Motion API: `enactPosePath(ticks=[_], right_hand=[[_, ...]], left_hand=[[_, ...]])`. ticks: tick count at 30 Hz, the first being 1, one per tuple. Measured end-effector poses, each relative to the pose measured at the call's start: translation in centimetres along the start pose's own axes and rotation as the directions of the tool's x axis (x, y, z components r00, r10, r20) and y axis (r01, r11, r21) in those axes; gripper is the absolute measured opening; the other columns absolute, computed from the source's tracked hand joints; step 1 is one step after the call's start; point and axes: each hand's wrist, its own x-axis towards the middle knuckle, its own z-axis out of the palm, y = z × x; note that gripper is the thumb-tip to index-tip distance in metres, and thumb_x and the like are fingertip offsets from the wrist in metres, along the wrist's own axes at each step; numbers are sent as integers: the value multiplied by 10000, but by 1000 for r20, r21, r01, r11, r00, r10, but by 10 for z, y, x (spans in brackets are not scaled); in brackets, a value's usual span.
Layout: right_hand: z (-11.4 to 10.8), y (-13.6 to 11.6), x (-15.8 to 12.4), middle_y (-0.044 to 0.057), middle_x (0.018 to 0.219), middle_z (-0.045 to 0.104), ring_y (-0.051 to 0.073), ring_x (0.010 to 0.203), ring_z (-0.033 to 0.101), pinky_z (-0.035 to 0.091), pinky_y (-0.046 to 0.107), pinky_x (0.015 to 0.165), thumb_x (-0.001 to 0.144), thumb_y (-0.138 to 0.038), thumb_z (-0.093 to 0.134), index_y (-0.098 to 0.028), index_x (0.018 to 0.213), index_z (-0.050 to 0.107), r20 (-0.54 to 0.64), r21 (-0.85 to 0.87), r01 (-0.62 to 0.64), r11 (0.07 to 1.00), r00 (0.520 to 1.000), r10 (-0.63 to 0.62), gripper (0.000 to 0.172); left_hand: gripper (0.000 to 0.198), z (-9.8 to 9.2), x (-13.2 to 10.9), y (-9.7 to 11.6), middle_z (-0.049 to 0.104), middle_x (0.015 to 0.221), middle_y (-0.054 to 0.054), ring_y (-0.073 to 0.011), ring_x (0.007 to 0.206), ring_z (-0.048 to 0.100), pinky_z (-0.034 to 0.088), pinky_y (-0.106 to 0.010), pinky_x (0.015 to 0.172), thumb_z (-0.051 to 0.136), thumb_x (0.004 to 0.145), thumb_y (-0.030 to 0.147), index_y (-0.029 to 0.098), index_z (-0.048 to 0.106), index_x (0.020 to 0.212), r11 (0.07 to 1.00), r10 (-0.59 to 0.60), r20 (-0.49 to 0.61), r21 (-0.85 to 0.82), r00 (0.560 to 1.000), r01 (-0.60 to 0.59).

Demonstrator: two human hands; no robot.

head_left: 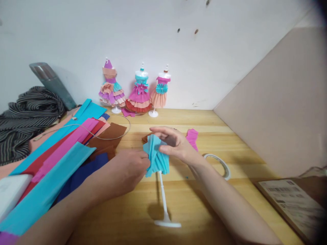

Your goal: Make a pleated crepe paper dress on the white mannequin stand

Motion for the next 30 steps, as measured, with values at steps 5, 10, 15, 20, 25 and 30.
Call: enactPosePath(ticks=[5,10,15,20,25,30], right_hand=[[5,-3,1,19,812,709,137,700,641,533,271,651,666,-349,799,-224,943,704,-162,74,-35,997,986,46,319],[9,-4,2,11,744,699,134,645,623,518,268,612,630,-391,812,-226,929,710,-307,42,31,999,952,-17,356],[18,-1,0,13,730,659,131,632,587,499,267,597,647,-414,797,-219,900,686,-449,-32,76,997,890,-83,339],[13,-5,-1,10,820,635,143,724,600,490,276,666,690,-382,776,-242,1050,629,-327,-110,88,990,937,-120,414],[2,-11,-4,22,845,648,175,770,596,476,310,710,755,-407,712,-248,1226,576,-158,-360,67,931,979,-131,515],[-4,-10,-6,53,914,700,193,816,617,484,340,748,786,-381,681,-223,997,698,-177,-426,46,904,975,-132,264]], left_hand=[[127,-8,-3,-1,641,725,11,-141,669,590,420,-236,604,616,782,184,192,555,671,991,-93,44,-96,995,96],[389,-3,2,4,690,911,-27,-224,844,649,491,-322,715,758,648,410,199,558,906,895,-367,-117,-315,923,316],[455,25,15,9,705,1059,-66,-243,951,665,522,-373,808,666,736,302,192,532,1157,843,-464,-283,-432,839,320],[332,40,17,-3,701,1130,-66,-238,1015,662,515,-372,868,449,877,252,200,574,1180,922,-374,-391,-254,841,292],[369,41,16,-10,678,1187,-80,-239,1049,652,522,-369,874,458,870,258,185,562,1215,953,-297,-404,-185,866,240],[393,37,16,-11,670,1204,-78,-211,1062,649,519,-348,881,443,856,227,176,549,1231,963,-234,-434,-227,870,145]])
